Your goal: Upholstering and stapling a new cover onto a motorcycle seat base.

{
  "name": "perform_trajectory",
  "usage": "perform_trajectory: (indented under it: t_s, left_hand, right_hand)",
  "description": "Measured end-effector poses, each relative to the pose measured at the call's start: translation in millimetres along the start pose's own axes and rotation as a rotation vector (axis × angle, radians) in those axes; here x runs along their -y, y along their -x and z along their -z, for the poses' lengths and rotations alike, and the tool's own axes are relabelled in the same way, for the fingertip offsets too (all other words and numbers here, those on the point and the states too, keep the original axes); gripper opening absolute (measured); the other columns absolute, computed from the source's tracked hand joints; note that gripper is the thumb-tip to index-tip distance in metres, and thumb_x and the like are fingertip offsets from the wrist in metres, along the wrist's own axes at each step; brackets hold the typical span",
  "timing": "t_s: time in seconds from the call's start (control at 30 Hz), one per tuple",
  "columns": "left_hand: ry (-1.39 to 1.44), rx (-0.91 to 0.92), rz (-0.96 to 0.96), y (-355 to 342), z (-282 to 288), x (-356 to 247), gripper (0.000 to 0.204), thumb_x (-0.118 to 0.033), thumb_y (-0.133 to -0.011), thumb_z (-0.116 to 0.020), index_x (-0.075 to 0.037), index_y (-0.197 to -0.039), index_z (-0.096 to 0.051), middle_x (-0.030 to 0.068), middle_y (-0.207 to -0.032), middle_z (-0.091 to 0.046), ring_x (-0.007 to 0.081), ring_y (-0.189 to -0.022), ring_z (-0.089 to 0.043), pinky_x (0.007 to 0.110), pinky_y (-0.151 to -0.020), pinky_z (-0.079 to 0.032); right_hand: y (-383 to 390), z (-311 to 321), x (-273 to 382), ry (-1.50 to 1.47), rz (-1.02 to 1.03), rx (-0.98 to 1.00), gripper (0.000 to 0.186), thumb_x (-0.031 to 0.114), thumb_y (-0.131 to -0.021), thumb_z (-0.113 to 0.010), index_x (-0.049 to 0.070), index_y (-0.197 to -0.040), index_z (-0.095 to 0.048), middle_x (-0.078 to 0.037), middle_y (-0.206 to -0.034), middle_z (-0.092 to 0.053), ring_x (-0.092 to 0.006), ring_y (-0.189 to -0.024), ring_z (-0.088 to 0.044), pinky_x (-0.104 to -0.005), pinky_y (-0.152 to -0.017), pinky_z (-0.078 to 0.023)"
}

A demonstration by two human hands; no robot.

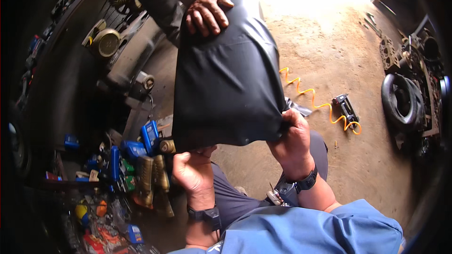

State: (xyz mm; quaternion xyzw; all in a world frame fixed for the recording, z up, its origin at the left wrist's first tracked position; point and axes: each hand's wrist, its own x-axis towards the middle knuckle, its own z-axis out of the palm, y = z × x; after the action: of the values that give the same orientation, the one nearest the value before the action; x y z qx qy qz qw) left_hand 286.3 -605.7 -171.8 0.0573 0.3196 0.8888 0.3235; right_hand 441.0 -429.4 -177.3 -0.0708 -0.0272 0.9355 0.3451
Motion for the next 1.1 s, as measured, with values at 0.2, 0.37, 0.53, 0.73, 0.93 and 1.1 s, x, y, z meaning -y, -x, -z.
perform_trajectory:
  t_s: [0.2,0.37,0.53,0.73,0.93,1.1]
  left_hand:
    - [0.006,-0.214,0.057,-22,2,-25,0.036,-0.011,-0.096,-0.056,0.003,-0.128,-0.064,0.0164,-0.124,-0.071,0.0295,-0.111,-0.069,0.048,-0.101,-0.060]
    - [0.253,-0.255,0.080,-30,3,-4,0.027,-0.009,-0.098,-0.051,0.002,-0.113,-0.071,0.0156,-0.117,-0.075,0.0270,-0.106,-0.071,0.044,-0.097,-0.059]
    - [0.220,-0.457,0.059,-27,-27,-1,0.030,-0.016,-0.098,-0.051,-0.002,-0.109,-0.074,0.0140,-0.116,-0.076,0.0249,-0.101,-0.072,0.044,-0.091,-0.060]
    - [0.126,-0.358,0.095,-15,-29,-26,0.027,-0.011,-0.095,-0.049,-0.001,-0.106,-0.072,0.0145,-0.101,-0.076,0.0296,-0.093,-0.073,0.043,-0.090,-0.061]
    - [0.191,-0.265,0.054,-30,2,-27,0.025,-0.014,-0.102,-0.050,-0.001,-0.108,-0.071,0.0141,-0.111,-0.075,0.0265,-0.100,-0.072,0.042,-0.094,-0.060]
    - [0.081,-0.410,0.045,-23,-54,-29,0.026,-0.014,-0.102,-0.048,-0.002,-0.108,-0.071,0.0096,-0.107,-0.075,0.0209,-0.096,-0.069,0.034,-0.089,-0.057]
  right_hand:
    - [7,4,-1,0.048,-0.002,-0.060,0.029,0.003,-0.092,-0.056,-0.004,-0.119,-0.065,-0.020,-0.120,-0.074,-0.0327,-0.107,-0.073,-0.0456,-0.097,-0.060]
    - [0,-10,10,-0.062,-0.042,-0.181,0.031,-0.002,-0.091,-0.049,-0.005,-0.116,-0.066,-0.019,-0.118,-0.074,-0.0330,-0.113,-0.071,-0.0476,-0.107,-0.055]
    - [-10,-12,6,-0.230,-0.105,-0.056,0.043,0.008,-0.092,-0.045,-0.007,-0.127,-0.065,-0.024,-0.131,-0.070,-0.0365,-0.122,-0.068,-0.0510,-0.112,-0.052]
    - [0,-26,-3,-0.113,-0.034,-0.115,0.041,0.015,-0.096,-0.044,-0.004,-0.126,-0.065,-0.019,-0.123,-0.074,-0.0342,-0.112,-0.073,-0.0494,-0.105,-0.056]
    - [17,-28,-12,0.064,0.040,-0.147,0.038,0.019,-0.102,-0.046,0.003,-0.134,-0.060,-0.013,-0.129,-0.071,-0.0286,-0.119,-0.068,-0.0476,-0.104,-0.054]
    - [44,-45,-13,0.001,0.055,-0.113,0.038,0.018,-0.103,-0.056,0.000,-0.137,-0.057,-0.017,-0.136,-0.068,-0.0309,-0.129,-0.063,-0.0515,-0.117,-0.046]
